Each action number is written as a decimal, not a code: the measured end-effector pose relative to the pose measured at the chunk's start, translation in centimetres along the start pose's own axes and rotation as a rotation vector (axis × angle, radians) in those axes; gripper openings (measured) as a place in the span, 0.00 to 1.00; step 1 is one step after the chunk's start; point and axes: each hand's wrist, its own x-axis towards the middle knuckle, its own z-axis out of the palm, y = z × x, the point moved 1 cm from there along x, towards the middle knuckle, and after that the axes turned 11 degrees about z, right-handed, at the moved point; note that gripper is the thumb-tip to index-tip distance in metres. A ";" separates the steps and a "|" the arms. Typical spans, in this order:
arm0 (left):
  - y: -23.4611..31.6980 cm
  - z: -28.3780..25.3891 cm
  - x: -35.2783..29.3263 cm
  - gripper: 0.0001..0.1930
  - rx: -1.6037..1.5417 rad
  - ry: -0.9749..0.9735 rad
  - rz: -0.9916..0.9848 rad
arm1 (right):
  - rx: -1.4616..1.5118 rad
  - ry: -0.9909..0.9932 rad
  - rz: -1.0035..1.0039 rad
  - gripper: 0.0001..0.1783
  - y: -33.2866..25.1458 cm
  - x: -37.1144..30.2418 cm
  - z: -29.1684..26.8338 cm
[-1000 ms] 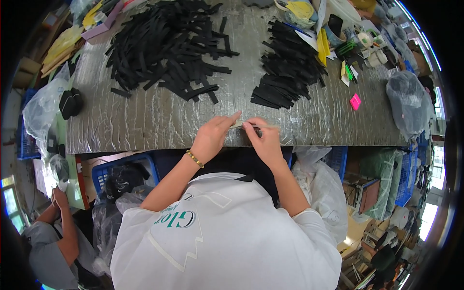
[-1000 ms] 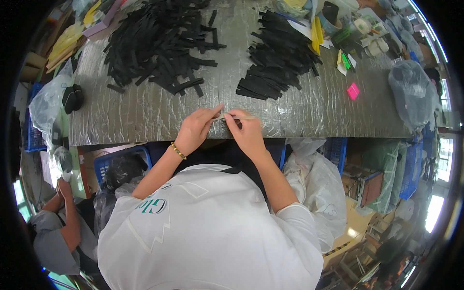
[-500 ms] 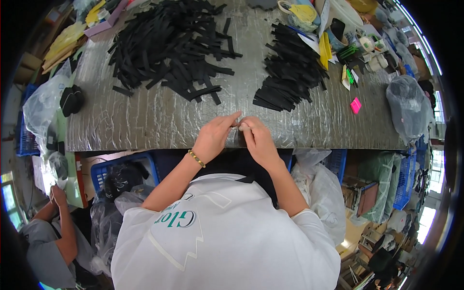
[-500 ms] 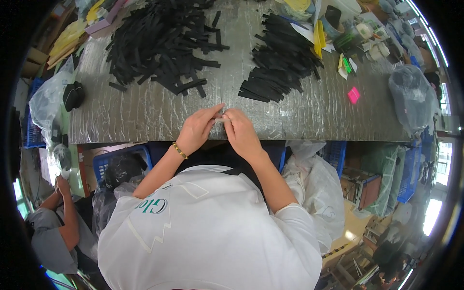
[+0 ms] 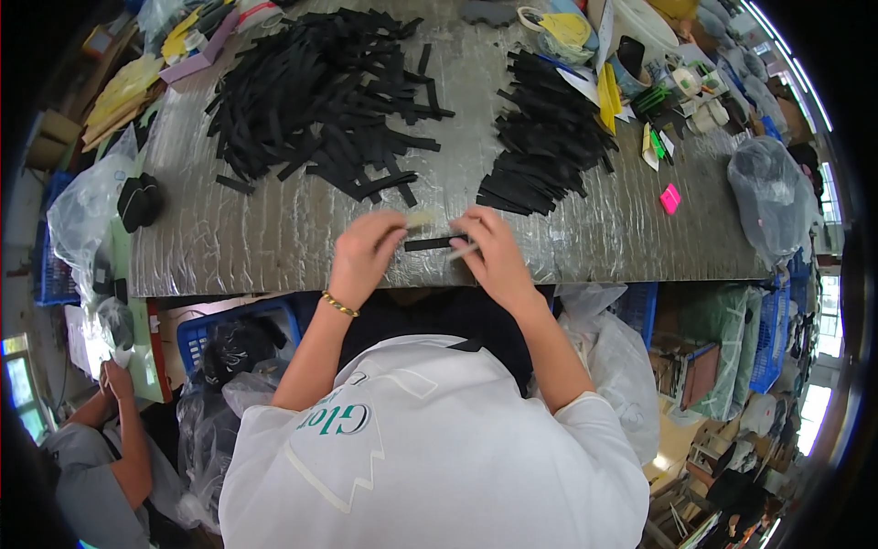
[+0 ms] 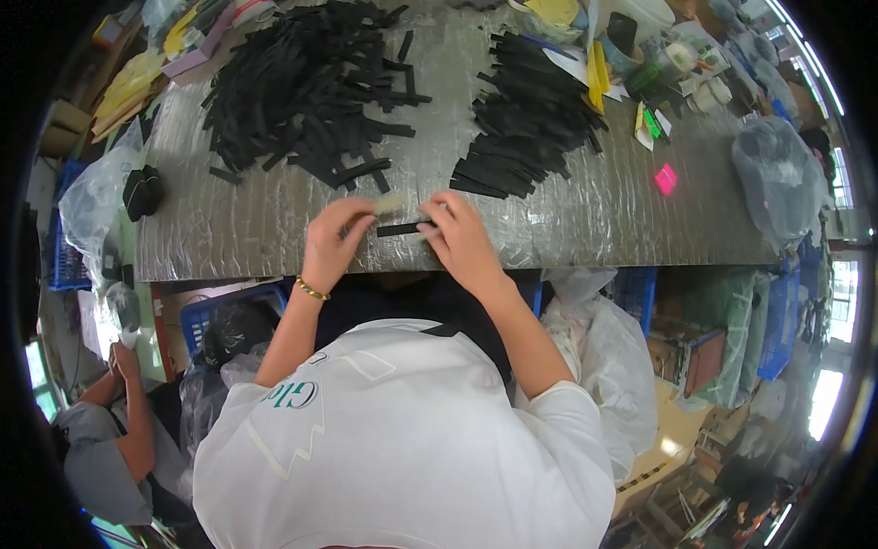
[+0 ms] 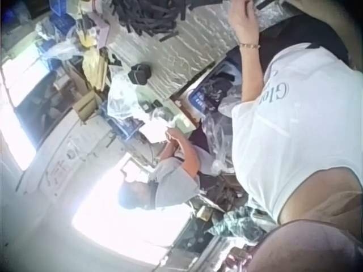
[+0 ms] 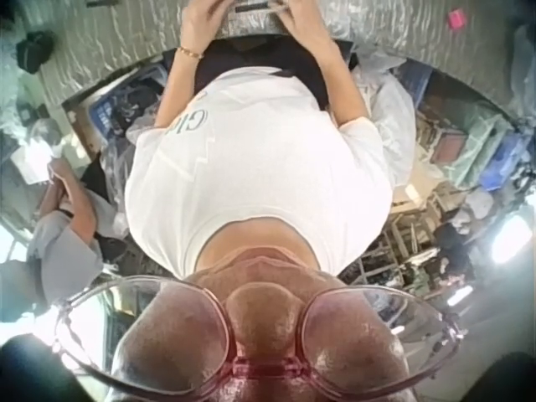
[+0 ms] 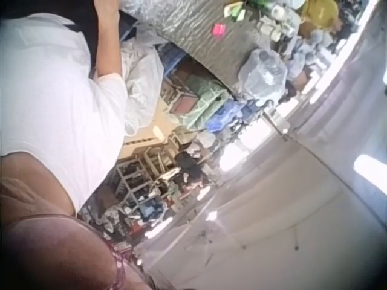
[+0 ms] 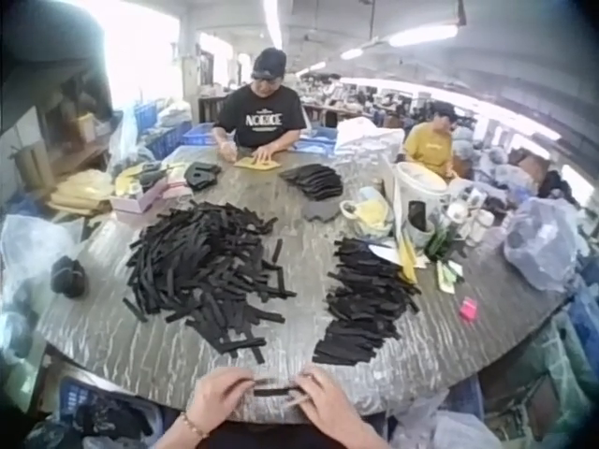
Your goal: Manually applying small white reinforcement labels to black material strips for shoe production.
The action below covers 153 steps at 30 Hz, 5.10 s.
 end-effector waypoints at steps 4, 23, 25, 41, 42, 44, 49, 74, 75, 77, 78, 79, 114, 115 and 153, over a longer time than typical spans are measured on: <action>-1.4 -3.1 -0.2 0.07 0.049 0.192 -0.084 | -0.290 -0.006 -0.049 0.13 2.0 -1.4 0.1; 0.0 -0.9 -0.6 0.09 -0.109 0.069 -0.068 | -0.531 0.139 -0.118 0.08 1.2 1.3 3.7; 0.2 0.9 -0.8 0.08 -0.209 -0.011 -0.123 | -0.519 0.055 -0.202 0.08 1.5 -0.5 2.4; 1.1 3.4 -0.8 0.08 -0.078 -0.271 0.166 | -0.196 0.231 0.192 0.11 1.7 -3.3 1.9; 1.2 3.7 -1.1 0.09 -0.048 -0.237 0.153 | -0.170 0.231 0.212 0.11 1.6 -3.4 2.0; 1.4 4.2 -1.4 0.09 -0.021 -0.206 0.138 | -0.146 0.229 0.236 0.10 1.5 -3.6 2.2; 1.7 4.5 -1.6 0.11 0.023 -0.191 0.149 | -0.110 0.250 0.288 0.10 1.5 -3.8 2.5; 2.6 4.6 -0.8 0.19 0.176 -0.301 0.198 | 0.334 0.032 0.492 0.11 1.7 -2.7 -0.2; 2.6 4.6 -0.8 0.19 0.177 -0.301 0.201 | 0.331 0.055 0.482 0.12 1.7 -2.7 -0.1; 2.6 4.6 -0.8 0.19 0.178 -0.301 0.203 | 0.328 0.077 0.471 0.12 1.8 -2.8 0.0; 2.5 4.6 -0.9 0.19 0.182 -0.297 0.207 | 0.331 0.077 0.466 0.12 1.9 -2.8 0.1; 2.5 4.7 -0.9 0.19 0.186 -0.292 0.211 | 0.334 0.078 0.461 0.12 2.0 -2.8 0.1; 1.5 4.9 -1.3 0.27 -0.039 -0.146 0.070 | 0.082 0.035 0.186 0.08 -0.8 -2.0 1.5; 1.4 4.8 -1.3 0.28 -0.039 -0.146 0.059 | 0.075 0.006 0.175 0.07 -0.7 -2.1 1.3; -2.0 -3.2 -1.4 0.09 0.018 0.364 -0.176 | -0.238 0.132 -0.181 0.07 1.6 9.1 7.0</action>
